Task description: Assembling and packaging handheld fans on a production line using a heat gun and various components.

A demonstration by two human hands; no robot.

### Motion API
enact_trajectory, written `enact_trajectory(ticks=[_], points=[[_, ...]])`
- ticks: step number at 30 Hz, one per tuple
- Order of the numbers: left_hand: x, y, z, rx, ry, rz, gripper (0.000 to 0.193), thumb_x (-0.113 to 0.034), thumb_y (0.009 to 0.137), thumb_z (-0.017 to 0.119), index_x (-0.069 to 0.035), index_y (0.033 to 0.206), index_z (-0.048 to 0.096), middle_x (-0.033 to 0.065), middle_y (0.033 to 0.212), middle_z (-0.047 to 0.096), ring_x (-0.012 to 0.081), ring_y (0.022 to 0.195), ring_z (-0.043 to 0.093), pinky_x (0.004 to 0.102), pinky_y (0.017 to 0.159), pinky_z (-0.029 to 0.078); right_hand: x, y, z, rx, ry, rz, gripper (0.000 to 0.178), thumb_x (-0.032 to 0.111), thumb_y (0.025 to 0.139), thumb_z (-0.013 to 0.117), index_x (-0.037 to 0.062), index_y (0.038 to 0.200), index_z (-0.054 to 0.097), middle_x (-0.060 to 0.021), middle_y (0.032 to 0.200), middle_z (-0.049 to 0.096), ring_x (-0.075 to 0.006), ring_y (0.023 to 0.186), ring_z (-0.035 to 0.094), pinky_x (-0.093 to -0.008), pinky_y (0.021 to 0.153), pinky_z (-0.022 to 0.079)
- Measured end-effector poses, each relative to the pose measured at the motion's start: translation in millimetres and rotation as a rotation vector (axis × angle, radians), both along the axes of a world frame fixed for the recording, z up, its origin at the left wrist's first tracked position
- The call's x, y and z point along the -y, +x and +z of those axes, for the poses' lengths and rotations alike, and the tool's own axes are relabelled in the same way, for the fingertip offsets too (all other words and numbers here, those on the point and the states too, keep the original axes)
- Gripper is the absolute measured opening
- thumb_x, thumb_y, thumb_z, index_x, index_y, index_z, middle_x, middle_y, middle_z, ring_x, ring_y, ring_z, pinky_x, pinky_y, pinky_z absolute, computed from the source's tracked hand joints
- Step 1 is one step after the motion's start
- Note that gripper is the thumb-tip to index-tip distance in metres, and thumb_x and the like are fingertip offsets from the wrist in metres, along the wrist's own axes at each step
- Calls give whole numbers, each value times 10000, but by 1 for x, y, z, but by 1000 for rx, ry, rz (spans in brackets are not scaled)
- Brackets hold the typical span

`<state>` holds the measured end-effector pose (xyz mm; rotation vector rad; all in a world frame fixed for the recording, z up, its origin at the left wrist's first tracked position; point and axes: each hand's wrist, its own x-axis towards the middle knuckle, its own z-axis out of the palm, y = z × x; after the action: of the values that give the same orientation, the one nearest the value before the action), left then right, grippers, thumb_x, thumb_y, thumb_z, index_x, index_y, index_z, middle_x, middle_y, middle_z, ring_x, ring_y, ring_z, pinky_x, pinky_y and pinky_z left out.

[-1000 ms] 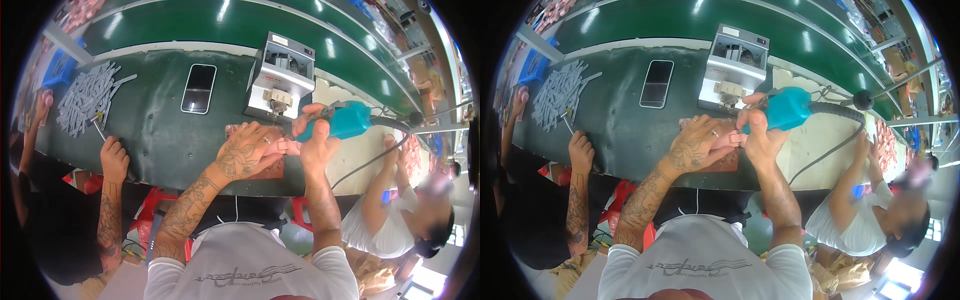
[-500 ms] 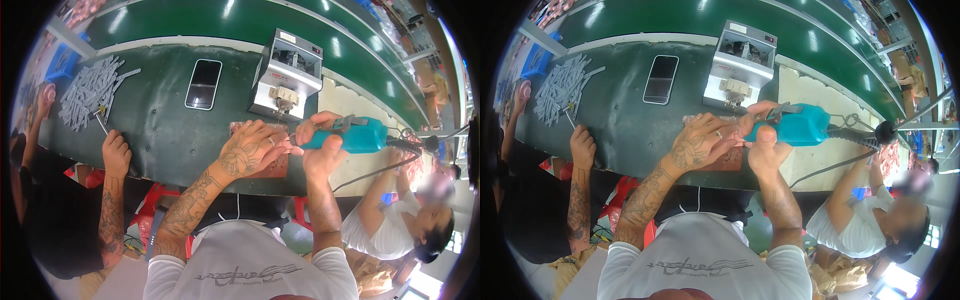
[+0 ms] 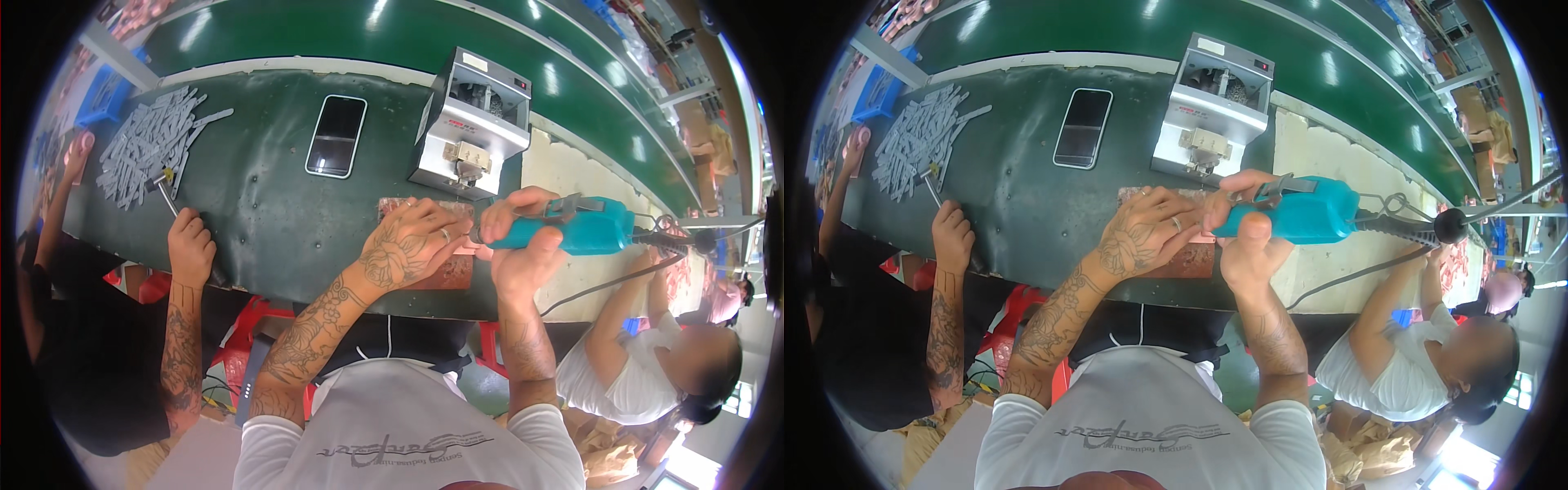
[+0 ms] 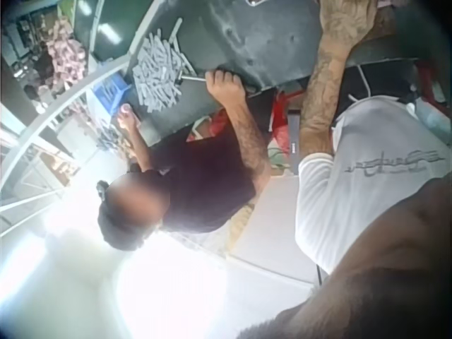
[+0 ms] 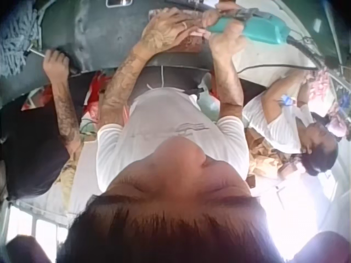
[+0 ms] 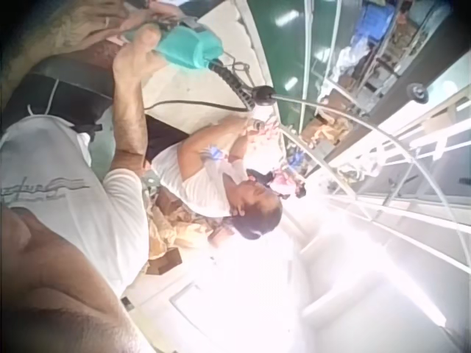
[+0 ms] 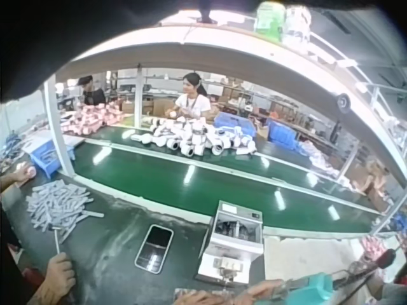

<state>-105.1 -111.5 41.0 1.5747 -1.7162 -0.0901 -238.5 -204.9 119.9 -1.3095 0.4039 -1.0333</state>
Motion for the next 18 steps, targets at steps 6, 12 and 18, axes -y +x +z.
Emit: enact_trajectory(ticks=[6, 12, 18], points=[[-1, 0, 0, 1, 18, -5, 303, -254, 927, 733, -141, 1208, 741, -20, 1170, 713, 206, 1095, 636, 494, 1021, 528, -2, 4, 1, -54, -76, -52, 808, 758, 912, 623, -17, 1125, 541, -71, 683, 533, -192, 587, 526, -363, 581, 447], [-3, 0, 4, -20, 48, -16, 386, -336, 925, 738, -120, 1245, 717, 3, 1199, 703, 224, 1136, 621, 517, 1048, 511, 2, 0, -3, -62, -108, -67, 804, 752, 915, 625, -19, 1128, 544, -74, 687, 536, -192, 594, 526, -359, 582, 440], [-3, 0, 7, -50, 60, -31, 500, -403, 898, 767, -105, 1288, 675, 21, 1190, 698, 244, 1134, 622, 533, 1059, 503, 15, -7, -7, -85, -138, -145, 787, 702, 917, 679, -43, 1144, 568, -74, 726, 575, -176, 642, 571, -313, 577, 452]])
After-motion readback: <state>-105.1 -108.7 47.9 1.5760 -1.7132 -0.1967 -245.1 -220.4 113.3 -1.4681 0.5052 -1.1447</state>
